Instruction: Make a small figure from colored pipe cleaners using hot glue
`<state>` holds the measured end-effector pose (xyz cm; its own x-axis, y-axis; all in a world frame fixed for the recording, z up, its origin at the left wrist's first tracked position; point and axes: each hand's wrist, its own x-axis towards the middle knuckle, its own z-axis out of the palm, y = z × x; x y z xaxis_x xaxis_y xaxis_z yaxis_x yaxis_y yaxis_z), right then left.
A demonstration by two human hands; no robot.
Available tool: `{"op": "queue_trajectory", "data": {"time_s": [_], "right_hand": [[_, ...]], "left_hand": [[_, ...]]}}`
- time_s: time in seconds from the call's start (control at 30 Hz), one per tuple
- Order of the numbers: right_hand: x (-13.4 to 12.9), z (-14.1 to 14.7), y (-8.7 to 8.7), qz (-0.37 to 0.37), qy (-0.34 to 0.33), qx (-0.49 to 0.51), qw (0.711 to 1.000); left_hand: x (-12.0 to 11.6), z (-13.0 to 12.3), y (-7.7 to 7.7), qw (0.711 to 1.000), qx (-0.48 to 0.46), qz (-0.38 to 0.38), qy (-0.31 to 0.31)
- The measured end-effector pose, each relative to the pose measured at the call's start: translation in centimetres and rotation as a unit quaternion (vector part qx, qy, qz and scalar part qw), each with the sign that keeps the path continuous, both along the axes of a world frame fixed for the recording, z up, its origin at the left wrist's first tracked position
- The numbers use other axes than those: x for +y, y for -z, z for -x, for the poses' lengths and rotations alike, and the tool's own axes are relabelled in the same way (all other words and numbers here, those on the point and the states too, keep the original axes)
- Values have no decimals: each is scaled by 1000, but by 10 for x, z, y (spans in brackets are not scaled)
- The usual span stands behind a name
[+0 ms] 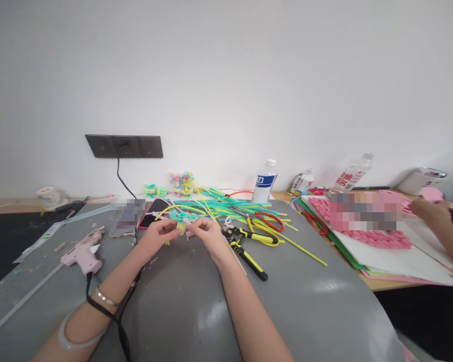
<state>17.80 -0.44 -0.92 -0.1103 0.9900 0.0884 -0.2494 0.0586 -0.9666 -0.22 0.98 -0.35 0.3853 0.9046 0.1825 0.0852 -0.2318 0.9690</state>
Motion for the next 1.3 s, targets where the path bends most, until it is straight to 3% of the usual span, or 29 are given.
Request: {"op": "queue_trajectory", "data": {"time_s": [0.4, 1.3], "right_hand": [[-2, 3, -6, 5, 24, 5, 1000], [0, -1, -2, -7, 26, -10, 1000]], "left_hand": [[2, -1, 3, 998, -28, 38, -33], [-3, -2, -6, 1000, -6, 14, 1]]}}
